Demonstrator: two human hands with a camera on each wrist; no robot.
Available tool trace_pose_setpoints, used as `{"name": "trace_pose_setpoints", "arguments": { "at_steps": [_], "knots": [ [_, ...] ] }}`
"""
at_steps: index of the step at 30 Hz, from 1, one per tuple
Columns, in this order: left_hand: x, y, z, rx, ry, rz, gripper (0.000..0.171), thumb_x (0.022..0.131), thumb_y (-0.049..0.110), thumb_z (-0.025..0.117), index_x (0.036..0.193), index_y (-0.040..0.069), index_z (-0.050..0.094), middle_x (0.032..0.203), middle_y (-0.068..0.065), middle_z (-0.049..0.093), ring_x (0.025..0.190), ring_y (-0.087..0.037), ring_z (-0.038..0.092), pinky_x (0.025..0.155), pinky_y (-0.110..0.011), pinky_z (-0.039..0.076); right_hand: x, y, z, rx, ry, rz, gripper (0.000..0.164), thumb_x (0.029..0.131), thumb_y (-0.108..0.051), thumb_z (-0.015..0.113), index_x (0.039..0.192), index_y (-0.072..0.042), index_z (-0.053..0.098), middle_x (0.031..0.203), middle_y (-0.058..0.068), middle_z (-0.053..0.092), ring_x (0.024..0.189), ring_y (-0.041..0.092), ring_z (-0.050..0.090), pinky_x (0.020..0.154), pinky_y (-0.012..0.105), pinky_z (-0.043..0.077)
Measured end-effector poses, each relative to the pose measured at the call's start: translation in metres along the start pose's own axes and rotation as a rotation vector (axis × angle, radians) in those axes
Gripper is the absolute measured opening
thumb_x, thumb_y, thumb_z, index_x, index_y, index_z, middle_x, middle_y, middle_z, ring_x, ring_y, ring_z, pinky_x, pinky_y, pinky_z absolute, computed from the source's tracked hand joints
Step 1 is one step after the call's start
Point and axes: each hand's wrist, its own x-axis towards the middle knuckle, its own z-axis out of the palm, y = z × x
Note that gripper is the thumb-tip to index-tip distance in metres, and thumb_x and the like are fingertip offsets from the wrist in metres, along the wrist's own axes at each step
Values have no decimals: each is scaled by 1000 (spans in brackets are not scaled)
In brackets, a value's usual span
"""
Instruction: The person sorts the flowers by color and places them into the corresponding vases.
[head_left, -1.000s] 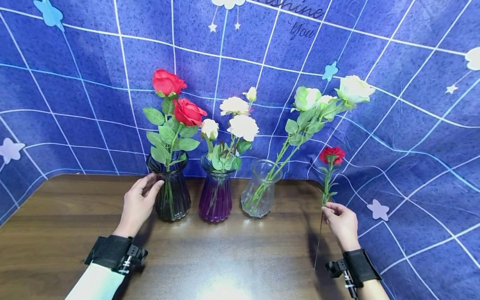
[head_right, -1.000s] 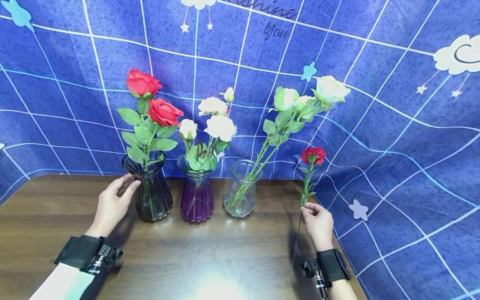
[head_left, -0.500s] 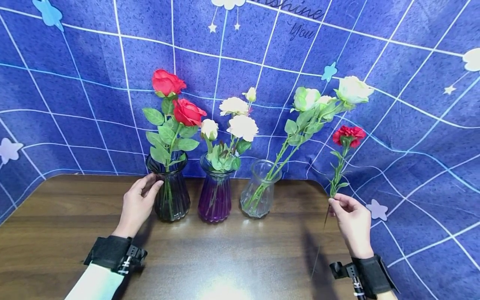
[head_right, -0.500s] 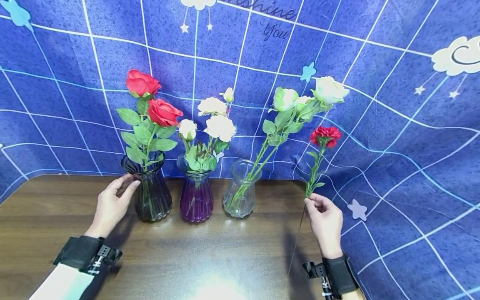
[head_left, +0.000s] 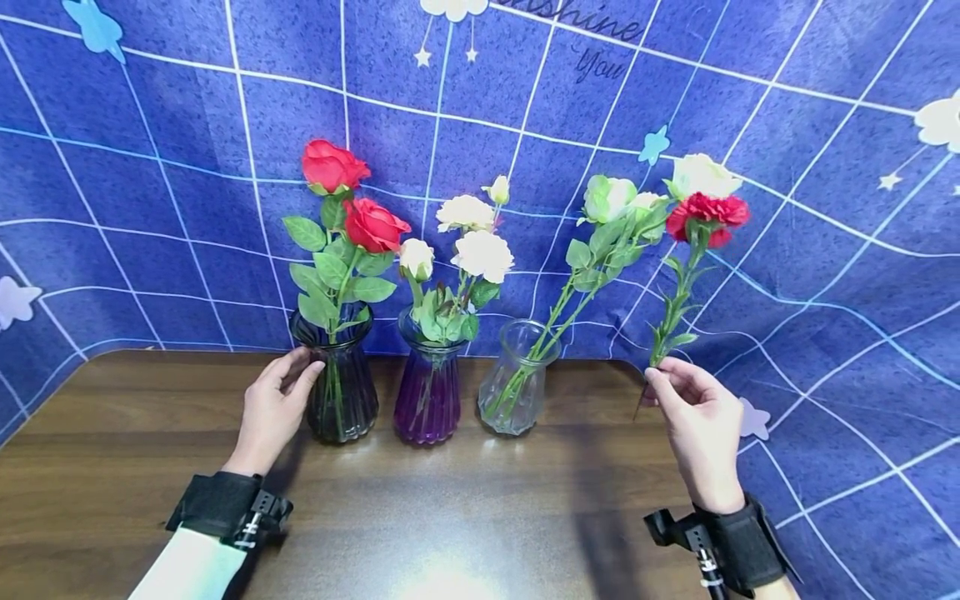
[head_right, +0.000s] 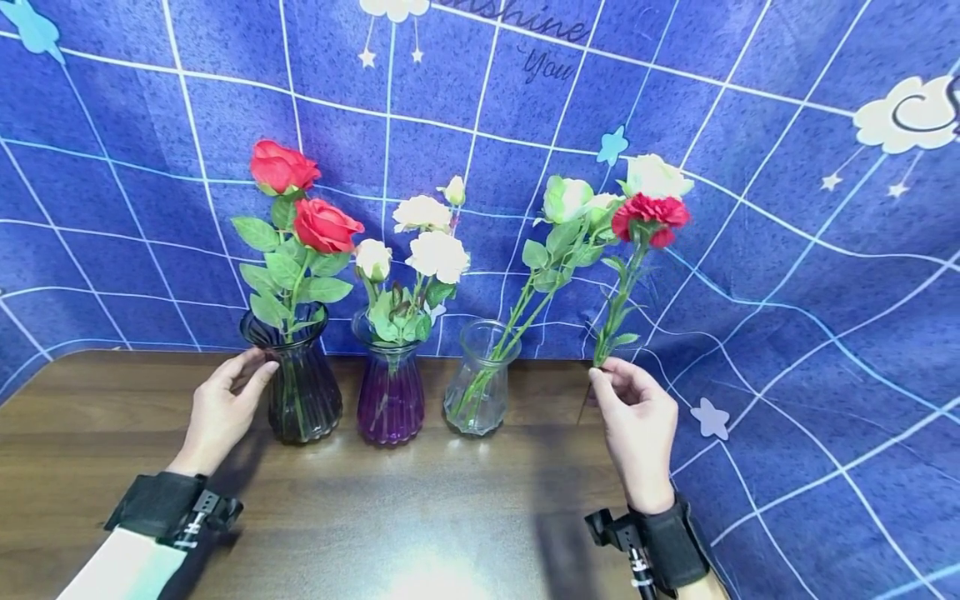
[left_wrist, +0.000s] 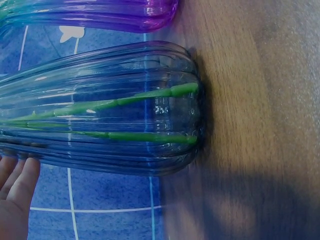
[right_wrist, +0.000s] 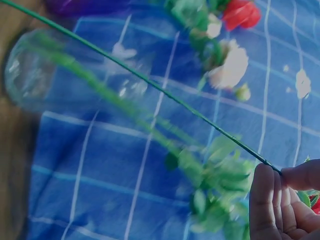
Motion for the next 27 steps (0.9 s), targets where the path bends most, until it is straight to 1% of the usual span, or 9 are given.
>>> {"name": "trace_pose_setpoints", "arguments": {
  "at_steps": [3, 6, 12, 16, 19, 23, 25, 27],
  "knots": [
    [0, -1, 0, 5, 0, -11, 39, 91, 23, 62, 122, 0, 59, 115, -20, 64, 90, 22, 47, 85, -2, 45, -2, -12, 11, 78, -39, -5, 8, 83, -1, 67, 91, -2, 66, 63, -7, 66, 52, 5, 61, 52, 15, 50],
    [-1, -3, 0, 2, 1, -19, 39, 91, 23, 62, 122, -1, 59, 115, -20, 64, 90, 22, 48, 84, -1, 44, -5, -23, 23, 126, -79, -16, 8, 83, -1, 67, 91, -1, 66, 64, -6, 66, 54, 6, 62, 54, 16, 52],
    [-1, -5, 2, -9, 2, -4, 39, 90, 21, 62, 122, -2, 59, 114, -20, 64, 90, 21, 48, 82, 1, 42, -8, -40, 49, 170, -132, -51, 9, 83, 1, 67, 92, 0, 65, 65, -9, 66, 56, 5, 62, 57, 19, 55],
    [-1, -6, 1, 1, 10, -10, 39, 90, 22, 63, 121, -1, 60, 114, -18, 64, 91, 19, 49, 83, -1, 44, -8, -51, 69, 240, -181, -71, 11, 83, 3, 65, 94, 3, 64, 66, -9, 66, 56, 5, 62, 57, 23, 56],
    [-1, -6, 1, 6, 13, -15, 39, 90, 23, 63, 121, -1, 60, 114, -18, 64, 91, 18, 50, 83, -3, 45, -7, -60, 86, 269, -211, -104, 13, 83, 3, 65, 95, 5, 64, 66, -11, 66, 56, 4, 61, 56, 21, 55],
    [0, -6, 1, 0, 16, -11, 39, 90, 22, 63, 121, 0, 60, 114, -18, 65, 91, 17, 51, 83, -1, 44, -5, -71, 109, 282, -229, -178, 15, 83, 0, 66, 96, 7, 64, 66, -12, 65, 55, 4, 61, 56, 22, 55],
    [0, -5, 1, -5, 18, -7, 38, 90, 22, 63, 121, 0, 60, 113, -18, 65, 91, 18, 51, 82, 0, 44, -3, -77, 120, 297, -232, -209, 15, 83, -1, 66, 96, 7, 65, 67, -10, 66, 56, 5, 62, 58, 24, 56],
    [1, -4, 2, -9, 17, -1, 38, 90, 21, 63, 121, -1, 60, 113, -19, 65, 90, 19, 51, 82, 0, 44, -2, -83, 131, 315, -232, -229, 15, 83, -2, 66, 96, 7, 65, 69, -1, 68, 57, 6, 63, 59, 27, 58]
  ]
}}
